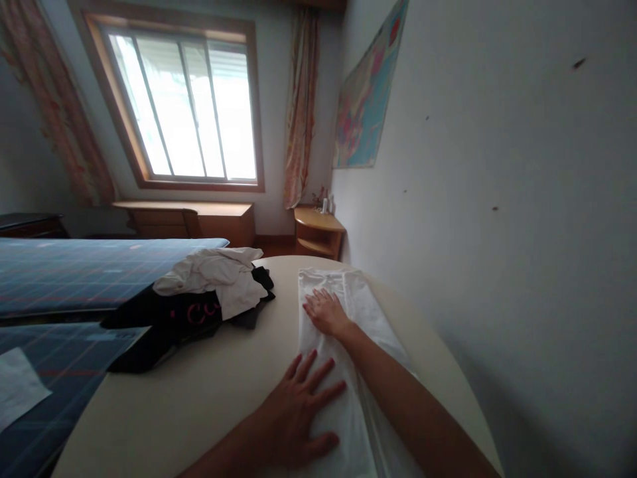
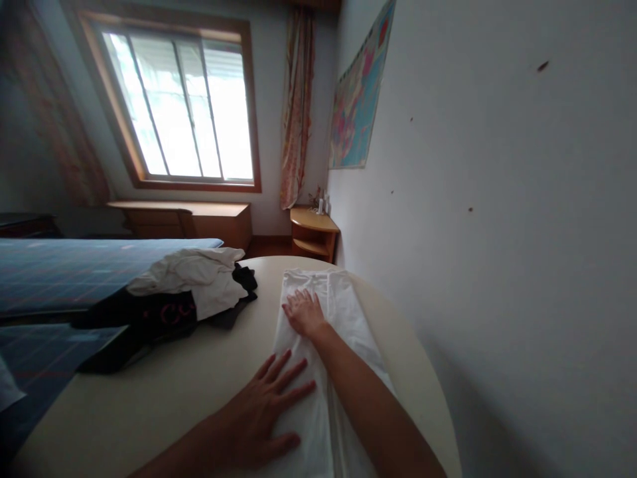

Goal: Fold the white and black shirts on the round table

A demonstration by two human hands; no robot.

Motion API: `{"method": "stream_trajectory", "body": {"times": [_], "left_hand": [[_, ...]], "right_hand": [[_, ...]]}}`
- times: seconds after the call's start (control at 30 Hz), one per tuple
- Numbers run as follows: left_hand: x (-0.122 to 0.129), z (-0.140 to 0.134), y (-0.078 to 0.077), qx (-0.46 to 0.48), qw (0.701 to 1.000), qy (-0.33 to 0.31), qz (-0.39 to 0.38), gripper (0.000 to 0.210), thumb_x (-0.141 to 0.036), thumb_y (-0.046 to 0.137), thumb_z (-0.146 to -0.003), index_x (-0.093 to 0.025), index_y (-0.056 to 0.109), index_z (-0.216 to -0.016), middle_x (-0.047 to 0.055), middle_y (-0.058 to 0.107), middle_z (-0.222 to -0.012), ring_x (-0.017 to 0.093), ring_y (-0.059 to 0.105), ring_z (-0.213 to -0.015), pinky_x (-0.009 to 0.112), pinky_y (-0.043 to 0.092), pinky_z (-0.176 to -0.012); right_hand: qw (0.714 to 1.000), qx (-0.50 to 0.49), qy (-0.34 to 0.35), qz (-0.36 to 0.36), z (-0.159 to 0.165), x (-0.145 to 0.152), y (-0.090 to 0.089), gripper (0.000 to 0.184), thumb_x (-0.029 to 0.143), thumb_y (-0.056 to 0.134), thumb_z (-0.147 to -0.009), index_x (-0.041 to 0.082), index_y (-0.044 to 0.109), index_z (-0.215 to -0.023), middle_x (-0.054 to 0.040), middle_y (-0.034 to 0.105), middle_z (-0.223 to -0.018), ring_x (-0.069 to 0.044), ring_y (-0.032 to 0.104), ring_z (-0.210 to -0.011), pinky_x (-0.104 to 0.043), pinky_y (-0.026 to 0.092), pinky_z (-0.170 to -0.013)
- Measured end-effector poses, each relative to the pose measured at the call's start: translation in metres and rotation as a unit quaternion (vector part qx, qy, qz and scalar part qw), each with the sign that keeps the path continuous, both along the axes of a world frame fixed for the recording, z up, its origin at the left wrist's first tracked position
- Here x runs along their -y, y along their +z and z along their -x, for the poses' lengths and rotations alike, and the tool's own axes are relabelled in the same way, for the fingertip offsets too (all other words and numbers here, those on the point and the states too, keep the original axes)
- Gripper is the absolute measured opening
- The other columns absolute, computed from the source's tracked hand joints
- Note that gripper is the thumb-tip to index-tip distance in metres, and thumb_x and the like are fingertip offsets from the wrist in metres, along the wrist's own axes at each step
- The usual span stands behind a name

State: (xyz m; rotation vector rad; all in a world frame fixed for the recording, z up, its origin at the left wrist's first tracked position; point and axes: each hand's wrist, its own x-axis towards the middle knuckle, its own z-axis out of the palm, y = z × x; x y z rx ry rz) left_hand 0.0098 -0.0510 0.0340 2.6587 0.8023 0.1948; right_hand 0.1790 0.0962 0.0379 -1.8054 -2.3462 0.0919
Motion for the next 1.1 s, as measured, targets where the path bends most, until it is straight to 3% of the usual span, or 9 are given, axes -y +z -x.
{"method": "stream_trajectory", "body": {"times": [0.1, 0.23, 0.37, 0.5, 0.67, 0.77, 0.93, 1.1], "left_hand": [[-0.001, 0.000, 0.000, -0.005, 1.000, 0.000, -0.010, 0.078, -0.055, 0.061, -0.085, -0.040, 0.025, -0.153, 0.001, 0.011, -0.164, 0.041, 0.005, -0.148, 0.065, 0.011, -0.117], [0.000, -0.001, 0.000, -0.002, 1.000, -0.009, -0.027, 0.080, -0.054, 0.062, -0.084, -0.039, 0.024, -0.153, 0.002, 0.011, -0.164, 0.041, 0.007, -0.148, 0.065, 0.013, -0.116], [0.001, -0.002, 0.000, -0.010, 0.999, 0.005, -0.037, 0.084, -0.054, 0.065, -0.083, -0.038, 0.022, -0.154, 0.004, 0.013, -0.164, 0.041, 0.010, -0.148, 0.064, 0.015, -0.116], [-0.002, 0.002, 0.000, -0.029, 0.996, 0.055, -0.059, 0.077, -0.056, 0.061, -0.085, -0.033, 0.031, -0.152, 0.008, 0.022, -0.162, 0.037, 0.014, -0.148, 0.062, 0.015, -0.117], [-0.011, 0.009, -0.001, -0.028, 0.985, 0.132, -0.106, 0.064, -0.041, 0.058, -0.090, -0.026, 0.037, -0.149, 0.008, 0.031, -0.159, 0.031, 0.023, -0.147, 0.054, 0.018, -0.119], [-0.012, 0.009, -0.003, 0.000, 0.982, 0.146, -0.120, 0.056, -0.038, 0.053, -0.093, -0.024, 0.041, -0.145, 0.008, 0.038, -0.155, 0.029, 0.030, -0.145, 0.052, 0.022, -0.119], [-0.001, 0.002, -0.007, 0.045, 0.989, 0.113, -0.088, 0.056, -0.037, 0.053, -0.093, -0.025, 0.040, -0.146, 0.007, 0.040, -0.154, 0.027, 0.034, -0.143, 0.049, 0.027, -0.118], [0.009, 0.004, -0.004, -0.001, 0.999, 0.038, -0.022, 0.074, -0.053, 0.058, -0.088, -0.032, 0.028, -0.153, 0.008, 0.019, -0.162, 0.038, 0.012, -0.149, 0.063, 0.018, -0.116]], "right_hand": [[1.000, 0.010, -0.020, -0.003, -0.018, 0.044, 0.002, 0.054, 0.043, 0.031, -0.100, 0.023, 0.038, -0.150, -0.0109, 0.031, -0.159, -0.032, 0.021, -0.147, -0.056, 0.016, -0.116], [0.998, -0.007, -0.040, 0.051, -0.041, 0.095, -0.012, 0.054, 0.048, 0.033, -0.099, 0.031, 0.038, -0.150, -0.0092, 0.028, -0.160, -0.037, 0.018, -0.147, -0.061, 0.016, -0.114], [0.998, -0.041, -0.034, 0.040, -0.046, 0.111, -0.030, 0.054, 0.048, 0.027, -0.100, 0.033, 0.035, -0.151, -0.0071, 0.021, -0.162, -0.034, 0.009, -0.150, -0.058, 0.012, -0.117], [0.998, -0.037, -0.040, 0.045, -0.040, 0.092, -0.033, 0.057, 0.043, 0.026, -0.100, 0.027, 0.029, -0.154, -0.0080, 0.017, -0.163, -0.033, 0.005, -0.150, -0.055, 0.008, -0.118], [0.995, -0.036, -0.062, 0.065, -0.029, 0.049, -0.029, 0.059, 0.044, 0.024, -0.101, 0.022, 0.024, -0.156, -0.0084, 0.015, -0.163, -0.031, 0.002, -0.150, -0.051, 0.007, -0.119], [0.994, -0.034, -0.081, 0.066, -0.021, 0.022, -0.029, 0.059, 0.044, 0.024, -0.101, 0.023, 0.024, -0.156, -0.0070, 0.016, -0.164, -0.030, 0.001, -0.150, -0.051, 0.005, -0.119], [0.992, -0.049, -0.105, 0.055, -0.012, -0.018, -0.029, 0.057, 0.041, 0.025, -0.101, 0.022, 0.028, -0.154, -0.0086, 0.018, -0.163, -0.030, 0.003, -0.150, -0.053, 0.007, -0.118], [0.994, -0.079, -0.074, 0.013, -0.015, -0.034, -0.027, 0.053, 0.036, 0.028, -0.100, 0.018, 0.038, -0.150, -0.0107, 0.028, -0.160, -0.025, 0.012, -0.150, -0.049, 0.009, -0.120]]}}
